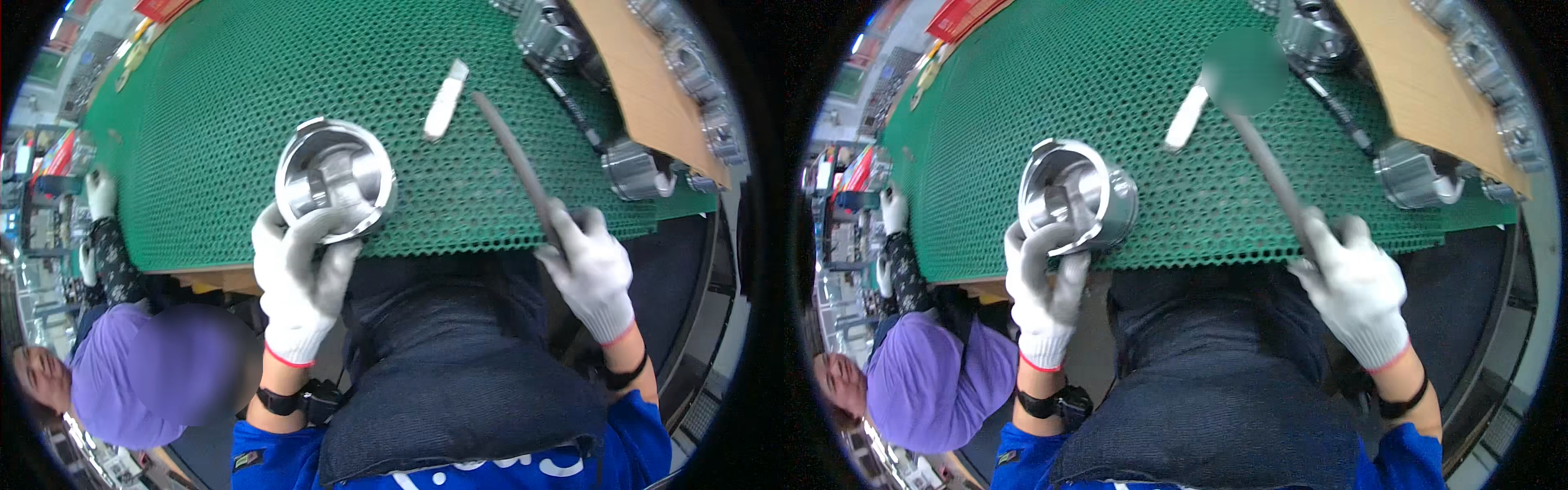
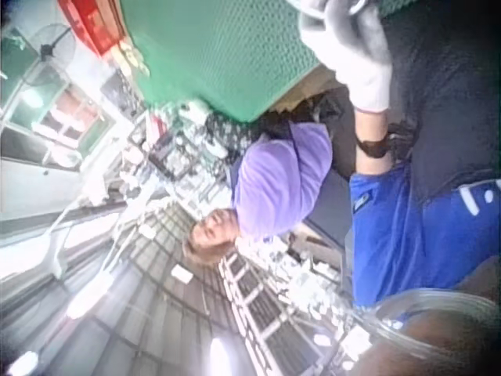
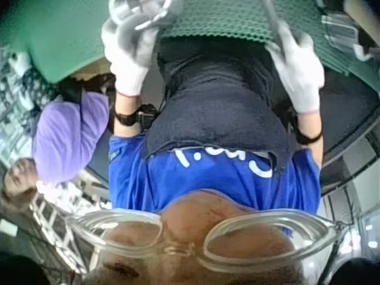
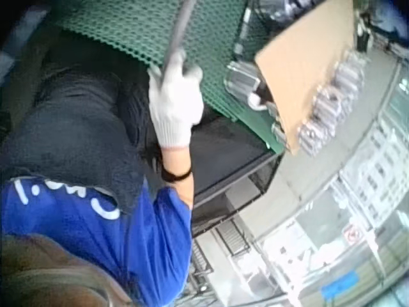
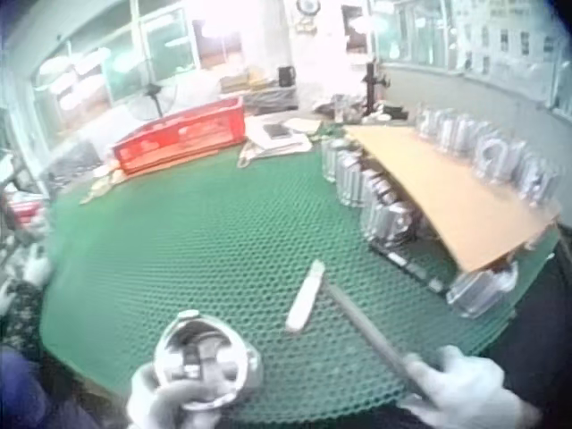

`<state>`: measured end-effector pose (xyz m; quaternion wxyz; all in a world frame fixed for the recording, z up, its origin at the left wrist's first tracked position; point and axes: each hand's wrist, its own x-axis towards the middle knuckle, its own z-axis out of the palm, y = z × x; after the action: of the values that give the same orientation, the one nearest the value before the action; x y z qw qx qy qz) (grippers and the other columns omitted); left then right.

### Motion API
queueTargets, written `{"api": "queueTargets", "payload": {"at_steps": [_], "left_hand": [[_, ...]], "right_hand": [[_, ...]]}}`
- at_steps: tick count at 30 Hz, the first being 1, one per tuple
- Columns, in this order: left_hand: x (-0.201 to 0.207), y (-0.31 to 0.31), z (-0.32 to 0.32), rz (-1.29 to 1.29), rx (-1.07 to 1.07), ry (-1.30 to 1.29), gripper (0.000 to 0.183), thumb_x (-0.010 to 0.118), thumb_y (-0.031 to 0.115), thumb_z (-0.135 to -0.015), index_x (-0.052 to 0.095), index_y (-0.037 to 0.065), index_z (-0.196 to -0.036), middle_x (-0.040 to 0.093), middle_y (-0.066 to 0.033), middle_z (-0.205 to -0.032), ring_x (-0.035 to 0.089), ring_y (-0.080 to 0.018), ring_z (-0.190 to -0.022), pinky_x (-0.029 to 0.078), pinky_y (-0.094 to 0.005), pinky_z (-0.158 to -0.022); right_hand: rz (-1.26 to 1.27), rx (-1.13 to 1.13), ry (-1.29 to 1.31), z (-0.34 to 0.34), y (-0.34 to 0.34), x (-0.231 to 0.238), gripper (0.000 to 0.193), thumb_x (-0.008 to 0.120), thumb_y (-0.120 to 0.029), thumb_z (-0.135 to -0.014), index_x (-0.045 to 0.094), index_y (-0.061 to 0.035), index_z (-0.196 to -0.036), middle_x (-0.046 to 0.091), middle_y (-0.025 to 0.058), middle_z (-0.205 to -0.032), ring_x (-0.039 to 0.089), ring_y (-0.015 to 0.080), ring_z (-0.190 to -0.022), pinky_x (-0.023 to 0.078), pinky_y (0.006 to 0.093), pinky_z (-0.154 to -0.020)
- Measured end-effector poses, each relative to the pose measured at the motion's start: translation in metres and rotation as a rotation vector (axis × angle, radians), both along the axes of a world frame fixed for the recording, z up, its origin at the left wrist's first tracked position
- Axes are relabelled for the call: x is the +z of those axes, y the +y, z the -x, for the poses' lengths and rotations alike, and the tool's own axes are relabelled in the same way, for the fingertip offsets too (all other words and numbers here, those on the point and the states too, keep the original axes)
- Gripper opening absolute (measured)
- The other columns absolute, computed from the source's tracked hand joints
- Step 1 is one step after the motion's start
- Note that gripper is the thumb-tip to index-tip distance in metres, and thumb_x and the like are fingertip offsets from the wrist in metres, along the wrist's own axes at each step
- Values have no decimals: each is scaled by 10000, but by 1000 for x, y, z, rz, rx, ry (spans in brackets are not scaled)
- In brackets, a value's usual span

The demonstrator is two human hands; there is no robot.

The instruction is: Deburring the edges and holes of metal pistons using a file and a small scraper tool.

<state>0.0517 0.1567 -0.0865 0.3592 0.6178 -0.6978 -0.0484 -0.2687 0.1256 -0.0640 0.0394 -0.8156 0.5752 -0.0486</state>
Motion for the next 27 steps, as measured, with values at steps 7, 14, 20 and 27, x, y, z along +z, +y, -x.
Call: {"api": "queueTargets", "payload": {"at_steps": [7, 14, 20, 27], "left_hand": [[2, 2, -3, 46, 20, -132, 260, 657, 261, -883, 636, 49, -1031, 559, -185, -1075, 599, -318, -972, 486, -394, -833], [16, 3, -3, -22, 159, -202, 351, 744, 228, -741, 658, 56, -1035, 565, -227, -1025, 565, -385, -943, 469, -476, -797], [14, -2, -3, 56, -60, -84, 372, 755, 214, -718, 654, 90, -1054, 586, -186, -1026, 561, -397, -987, 468, -516, -818], [37, 27, -15, 82, 29, -246, 704, 746, 230, -760, 453, -8, -1354, 572, -198, -1090, 559, -383, -1002, 454, -470, -894]], "right_hand": [[-437, -119, -666, 18, 6, 22, 552, 609, -141, -867, 477, 12, -1381, 568, 230, -1335, 585, 343, -1215, 460, 368, -1009], [-1354, 262, -821, -64, -33, 54, 623, 515, -342, -963, 353, -31, -1479, 625, 195, -1221, 651, 252, -1062, 503, 350, -929], [-706, 572, -435, -125, -57, 63, 512, 611, -201, -913, 480, -124, -1402, 696, 215, -976, 692, 375, -913, 551, 404, -797], [-131, 299, -639, -72, -96, 1, 613, 535, 8, -877, 416, -119, -1465, 657, 200, -1085, 672, 217, -879, 511, 334, -793]]}}
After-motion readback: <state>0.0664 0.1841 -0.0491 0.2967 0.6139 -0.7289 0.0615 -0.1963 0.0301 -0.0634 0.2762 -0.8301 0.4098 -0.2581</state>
